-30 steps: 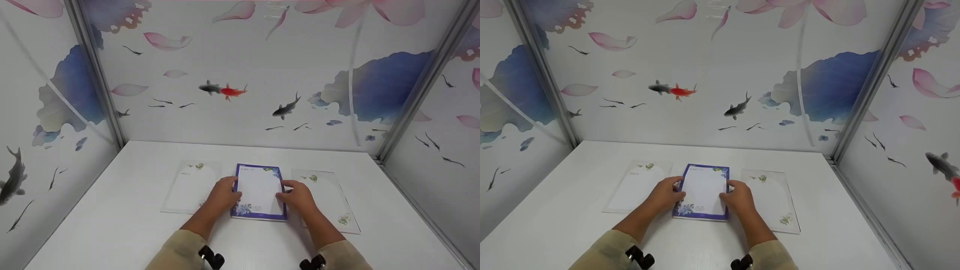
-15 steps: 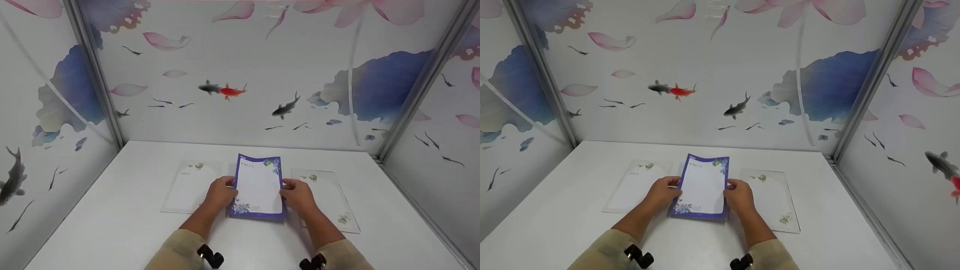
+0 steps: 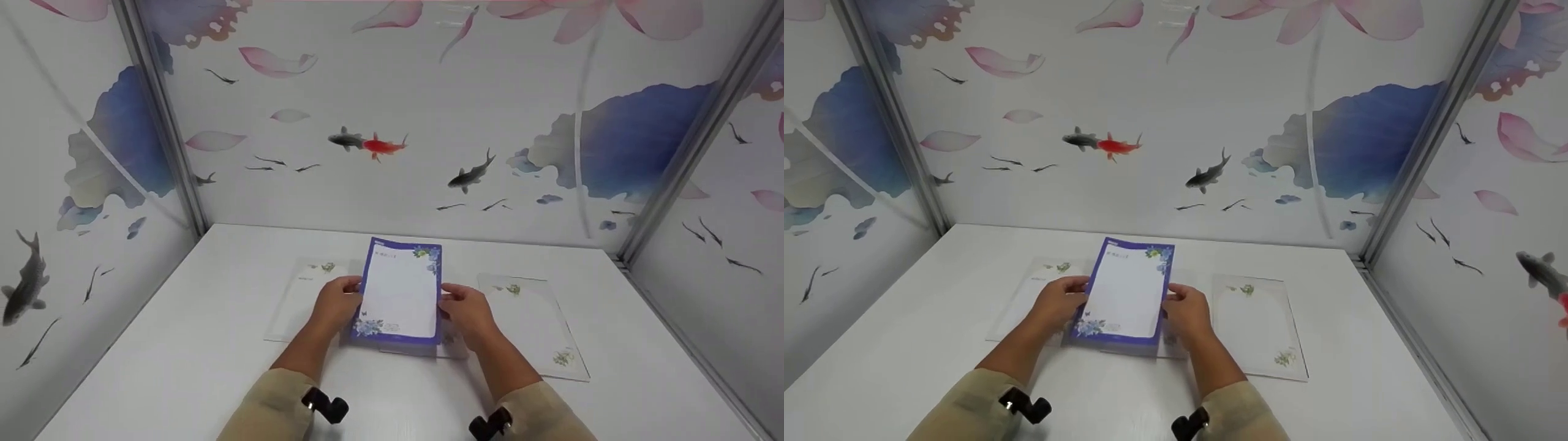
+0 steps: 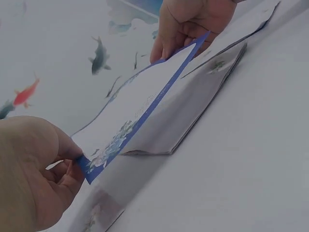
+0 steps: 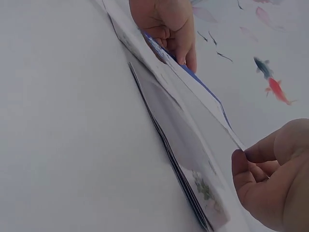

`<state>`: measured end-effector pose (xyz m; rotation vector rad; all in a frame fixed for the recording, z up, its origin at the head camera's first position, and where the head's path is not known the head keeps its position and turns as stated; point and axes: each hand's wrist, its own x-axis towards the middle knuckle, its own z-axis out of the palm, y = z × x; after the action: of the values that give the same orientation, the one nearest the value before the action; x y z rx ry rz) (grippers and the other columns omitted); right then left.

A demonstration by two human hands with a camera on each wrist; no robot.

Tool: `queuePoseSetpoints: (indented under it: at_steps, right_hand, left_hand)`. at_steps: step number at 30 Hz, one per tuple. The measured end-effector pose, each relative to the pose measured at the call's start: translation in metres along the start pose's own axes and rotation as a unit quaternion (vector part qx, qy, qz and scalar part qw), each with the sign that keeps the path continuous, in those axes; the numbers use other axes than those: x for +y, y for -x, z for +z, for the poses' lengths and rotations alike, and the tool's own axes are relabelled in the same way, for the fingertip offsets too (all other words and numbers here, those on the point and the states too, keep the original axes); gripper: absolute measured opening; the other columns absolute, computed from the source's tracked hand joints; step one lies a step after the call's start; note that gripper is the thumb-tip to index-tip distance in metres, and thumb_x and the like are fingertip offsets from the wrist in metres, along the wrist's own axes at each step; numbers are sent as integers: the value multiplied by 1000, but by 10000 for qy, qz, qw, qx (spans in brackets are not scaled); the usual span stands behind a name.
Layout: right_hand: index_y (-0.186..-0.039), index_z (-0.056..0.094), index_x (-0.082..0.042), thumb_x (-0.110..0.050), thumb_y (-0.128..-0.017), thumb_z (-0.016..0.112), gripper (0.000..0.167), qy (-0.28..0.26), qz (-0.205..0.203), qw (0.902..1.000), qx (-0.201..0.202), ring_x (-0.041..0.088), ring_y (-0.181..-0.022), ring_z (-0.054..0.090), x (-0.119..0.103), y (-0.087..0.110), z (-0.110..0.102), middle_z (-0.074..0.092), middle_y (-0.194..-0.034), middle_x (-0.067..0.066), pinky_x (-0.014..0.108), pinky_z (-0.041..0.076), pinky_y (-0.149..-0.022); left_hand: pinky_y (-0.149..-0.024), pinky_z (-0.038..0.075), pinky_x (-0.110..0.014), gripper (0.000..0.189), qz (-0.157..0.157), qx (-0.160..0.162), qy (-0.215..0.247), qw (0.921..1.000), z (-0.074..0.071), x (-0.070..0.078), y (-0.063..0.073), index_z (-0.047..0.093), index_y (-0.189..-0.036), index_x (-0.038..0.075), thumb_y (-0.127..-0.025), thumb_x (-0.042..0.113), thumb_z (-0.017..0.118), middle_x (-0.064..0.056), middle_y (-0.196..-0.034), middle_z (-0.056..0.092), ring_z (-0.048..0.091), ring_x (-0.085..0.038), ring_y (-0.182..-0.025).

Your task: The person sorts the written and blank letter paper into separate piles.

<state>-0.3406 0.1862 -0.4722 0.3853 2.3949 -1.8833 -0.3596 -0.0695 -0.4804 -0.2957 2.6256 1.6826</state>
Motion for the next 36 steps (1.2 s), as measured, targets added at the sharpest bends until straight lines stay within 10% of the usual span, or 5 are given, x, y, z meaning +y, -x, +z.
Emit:
queuePoseSetpoints:
  at_steps: [18, 36]
  right_hand:
    - [-144, 67, -9, -6, -103, 66, 42, 65, -44, 9996, -277, 21, -105, 72, -20, -2, 107, 73, -121, 10, 39, 61, -105]
    - [-135, 72, -7, -12, -100, 71, 35, 589, -21, 9946, -852, 19, -103, 74, -23, 1, 139, 75, -120, 9, 37, 62, -102]
  left_hand:
    - [-121, 46, -51, 46, -152, 370, -22, 9992, -97, -46, -10, 61, -150, 8, -104, 11, 58, -15, -146, 65, 58, -33, -140]
    - [-122, 45, -57, 45, -143, 847, -1026, 9910, -121, -65, -11, 59, -149, 2, -105, 10, 56, -20, -143, 68, 61, -41, -138]
